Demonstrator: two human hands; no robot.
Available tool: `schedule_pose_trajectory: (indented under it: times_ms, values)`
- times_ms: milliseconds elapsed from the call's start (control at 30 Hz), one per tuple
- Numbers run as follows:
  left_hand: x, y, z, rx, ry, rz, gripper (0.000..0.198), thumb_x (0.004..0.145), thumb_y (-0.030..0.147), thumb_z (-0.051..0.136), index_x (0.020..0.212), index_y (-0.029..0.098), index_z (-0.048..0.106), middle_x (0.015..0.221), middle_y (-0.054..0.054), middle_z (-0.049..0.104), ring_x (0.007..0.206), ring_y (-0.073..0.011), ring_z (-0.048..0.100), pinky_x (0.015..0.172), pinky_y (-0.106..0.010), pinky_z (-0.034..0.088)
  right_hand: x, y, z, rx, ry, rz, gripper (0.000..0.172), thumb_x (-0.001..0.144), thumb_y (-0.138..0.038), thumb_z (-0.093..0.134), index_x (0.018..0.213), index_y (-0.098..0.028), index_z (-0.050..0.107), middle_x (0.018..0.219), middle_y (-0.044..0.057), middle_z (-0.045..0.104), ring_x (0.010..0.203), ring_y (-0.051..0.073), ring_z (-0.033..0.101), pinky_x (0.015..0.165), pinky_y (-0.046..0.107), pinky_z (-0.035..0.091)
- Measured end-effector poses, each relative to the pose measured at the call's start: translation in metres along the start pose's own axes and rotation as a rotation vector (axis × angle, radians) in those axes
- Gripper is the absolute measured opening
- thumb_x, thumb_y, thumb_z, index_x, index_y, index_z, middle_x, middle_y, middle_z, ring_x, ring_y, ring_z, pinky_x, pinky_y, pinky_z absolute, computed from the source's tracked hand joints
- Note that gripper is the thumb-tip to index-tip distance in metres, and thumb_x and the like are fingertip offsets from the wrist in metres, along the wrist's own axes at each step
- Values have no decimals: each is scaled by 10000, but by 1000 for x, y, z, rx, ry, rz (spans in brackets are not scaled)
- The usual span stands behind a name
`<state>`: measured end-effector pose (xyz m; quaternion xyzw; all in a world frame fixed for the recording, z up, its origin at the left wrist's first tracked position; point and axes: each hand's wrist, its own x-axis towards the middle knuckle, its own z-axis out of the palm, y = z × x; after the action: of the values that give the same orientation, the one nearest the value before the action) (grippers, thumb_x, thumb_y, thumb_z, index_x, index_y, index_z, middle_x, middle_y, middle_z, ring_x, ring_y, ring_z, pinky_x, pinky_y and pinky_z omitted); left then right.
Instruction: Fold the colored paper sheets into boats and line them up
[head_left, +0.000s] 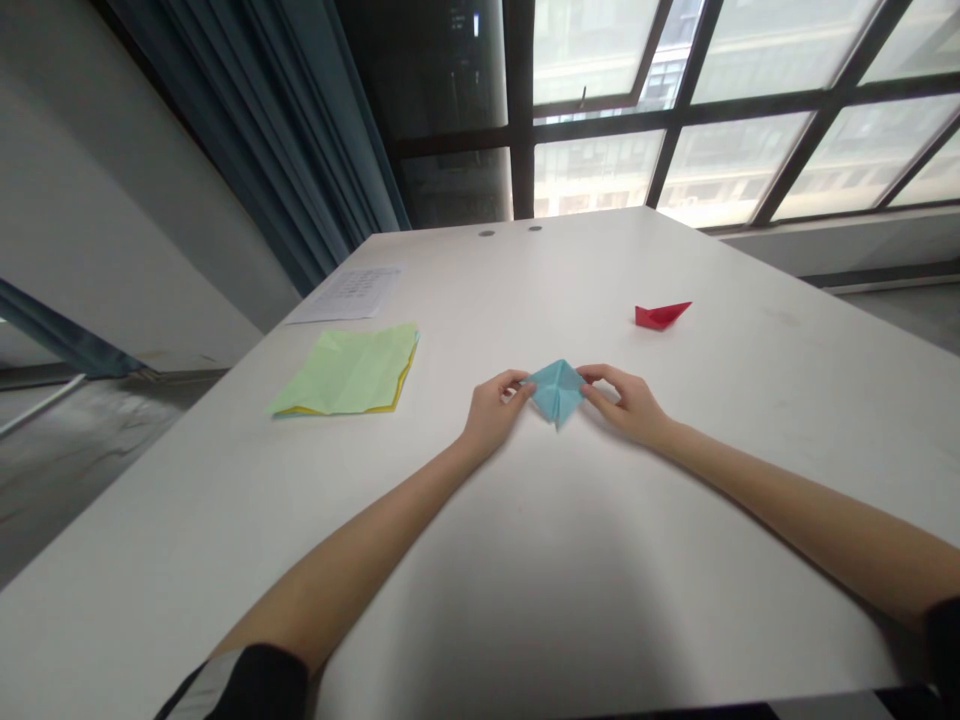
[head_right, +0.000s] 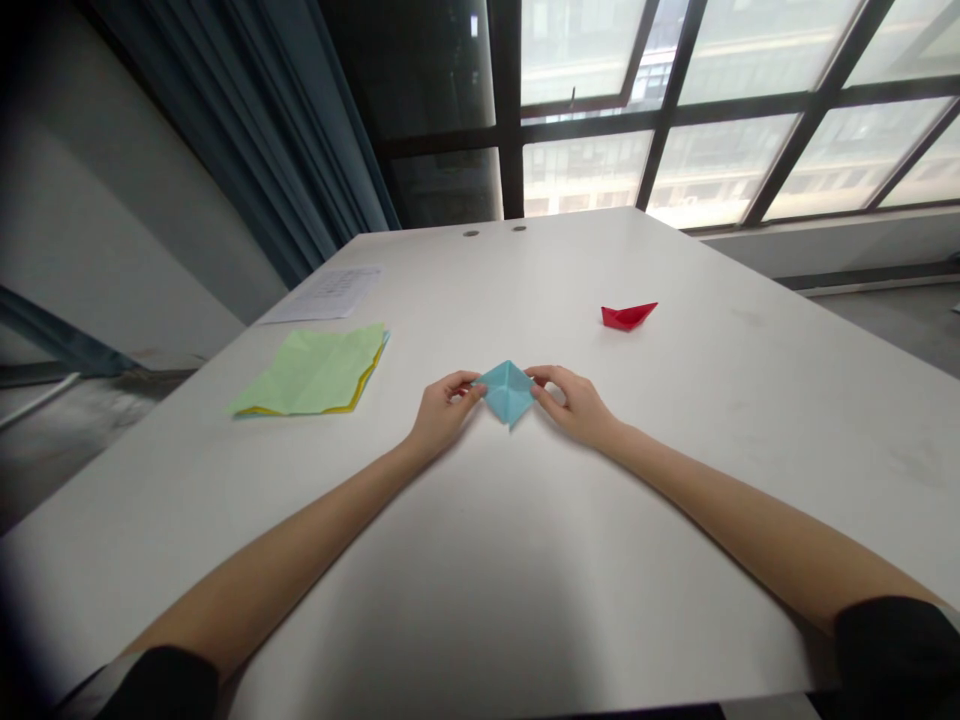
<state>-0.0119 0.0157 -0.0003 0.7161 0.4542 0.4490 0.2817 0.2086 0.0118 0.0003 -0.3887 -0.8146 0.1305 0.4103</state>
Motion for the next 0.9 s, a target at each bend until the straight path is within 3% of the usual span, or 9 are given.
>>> schedule_pose_trajectory:
  times_ms: [133,433,567,733,900]
  values:
    - [0,-3,3,-19,-37,-69,229,780,345,564,888,154,632,686,6,616,624,-111,530,609,-219,409,2,1,1,6,-10,123,241,810,-307,526,1010,-186,584,812,36,663,726,167,613,559,244,450]
    - [0,4,6,335,-143,-10,169,743,238,591,881,161,651,805,-24,638,747,-151,552,707,-266,424,3,8,2,-142,-111,184,188,746,-237,556,921,-193,611,714,11,626,669,155,574,644,278,438]
    - [0,5,6,392,-198,67,154,729,181,591,871,168,649,820,-28,638,814,-170,547,773,-292,421,1,11,3,-183,-121,108,118,749,-207,545,850,-186,602,765,34,622,734,170,554,687,291,428]
    - [-1,3,5,390,-200,92,138,748,191,581,873,176,636,840,-26,636,836,-174,540,793,-309,424,-1,11,4,-118,-150,99,125,772,-187,510,876,-177,579,740,16,584,571,113,490,585,247,406]
    - [-2,0,5,386,-198,127,128,752,157,564,854,170,640,846,-31,640,851,-178,538,808,-327,424,0,11,-1,-61,-249,61,176,761,-172,506,923,-182,575,717,1,563,576,107,502,580,235,408]
